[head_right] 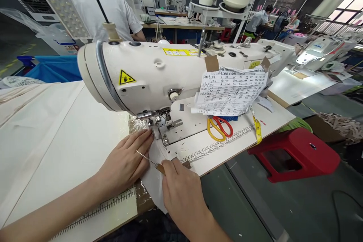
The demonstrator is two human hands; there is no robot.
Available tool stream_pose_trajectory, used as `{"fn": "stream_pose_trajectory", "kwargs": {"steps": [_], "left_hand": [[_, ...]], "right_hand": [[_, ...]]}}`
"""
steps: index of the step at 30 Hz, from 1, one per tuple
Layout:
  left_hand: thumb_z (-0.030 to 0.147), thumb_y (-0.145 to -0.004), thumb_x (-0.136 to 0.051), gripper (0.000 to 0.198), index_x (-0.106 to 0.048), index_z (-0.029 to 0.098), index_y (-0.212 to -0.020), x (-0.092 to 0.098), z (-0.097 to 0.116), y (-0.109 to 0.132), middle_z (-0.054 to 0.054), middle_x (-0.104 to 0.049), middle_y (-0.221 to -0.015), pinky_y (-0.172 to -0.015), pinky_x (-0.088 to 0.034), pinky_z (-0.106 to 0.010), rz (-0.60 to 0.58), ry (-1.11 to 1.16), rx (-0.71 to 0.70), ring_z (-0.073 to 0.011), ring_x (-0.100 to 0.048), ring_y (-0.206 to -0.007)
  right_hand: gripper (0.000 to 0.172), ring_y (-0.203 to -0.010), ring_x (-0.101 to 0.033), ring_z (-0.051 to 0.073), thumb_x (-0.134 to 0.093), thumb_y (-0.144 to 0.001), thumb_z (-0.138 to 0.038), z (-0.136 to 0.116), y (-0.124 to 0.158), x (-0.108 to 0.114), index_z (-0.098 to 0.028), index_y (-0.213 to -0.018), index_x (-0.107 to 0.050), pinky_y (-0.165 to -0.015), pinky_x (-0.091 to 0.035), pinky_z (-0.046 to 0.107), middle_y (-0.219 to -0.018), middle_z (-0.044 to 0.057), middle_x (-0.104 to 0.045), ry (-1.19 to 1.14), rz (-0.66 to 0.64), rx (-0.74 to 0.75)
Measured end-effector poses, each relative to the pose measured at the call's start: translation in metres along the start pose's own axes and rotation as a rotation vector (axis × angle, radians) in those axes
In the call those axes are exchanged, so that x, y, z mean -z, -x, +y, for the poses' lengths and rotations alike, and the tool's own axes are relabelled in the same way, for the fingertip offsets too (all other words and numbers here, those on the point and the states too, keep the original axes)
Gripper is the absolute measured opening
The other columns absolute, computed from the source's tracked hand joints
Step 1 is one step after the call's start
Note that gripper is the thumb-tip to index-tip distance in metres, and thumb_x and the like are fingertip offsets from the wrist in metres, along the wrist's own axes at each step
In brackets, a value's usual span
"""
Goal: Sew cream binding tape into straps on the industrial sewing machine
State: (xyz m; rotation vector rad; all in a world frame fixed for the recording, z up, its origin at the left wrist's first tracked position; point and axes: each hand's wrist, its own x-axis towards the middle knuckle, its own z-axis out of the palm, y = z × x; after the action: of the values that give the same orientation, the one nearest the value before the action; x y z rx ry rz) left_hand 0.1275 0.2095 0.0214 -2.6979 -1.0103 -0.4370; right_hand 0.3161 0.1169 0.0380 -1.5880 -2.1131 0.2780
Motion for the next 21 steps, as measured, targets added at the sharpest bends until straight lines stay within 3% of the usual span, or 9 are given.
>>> {"fn": "stream_pose_trajectory", "kwargs": {"steps": [11, 21], "left_hand": [[0.024, -0.098, -0.034, 0.047, -0.059, 0.004, -0.133, 0.005, 0.003, 0.001, -0.017, -0.062, -0.136, -0.112, -0.040, -0.049, 0.005, 0.080, -0.007, -0.0310, -0.053, -0.129], [0.023, -0.098, -0.035, 0.046, -0.059, 0.004, -0.132, -0.001, -0.010, -0.003, -0.016, -0.061, -0.138, -0.112, -0.037, -0.048, 0.021, 0.037, 0.019, -0.0305, -0.051, -0.132]], "right_hand": [[0.030, -0.072, -0.068, 0.024, -0.041, -0.091, -0.003, -0.002, -0.005, -0.002, -0.017, -0.111, -0.059, -0.058, -0.047, 0.032, -0.090, 0.007, -0.068, 0.031, -0.021, 0.008], [0.029, -0.070, -0.067, 0.021, -0.045, -0.090, -0.003, -0.005, -0.018, -0.009, -0.017, -0.110, -0.059, -0.053, -0.041, 0.028, -0.090, 0.006, -0.070, 0.058, -0.001, 0.024]]}}
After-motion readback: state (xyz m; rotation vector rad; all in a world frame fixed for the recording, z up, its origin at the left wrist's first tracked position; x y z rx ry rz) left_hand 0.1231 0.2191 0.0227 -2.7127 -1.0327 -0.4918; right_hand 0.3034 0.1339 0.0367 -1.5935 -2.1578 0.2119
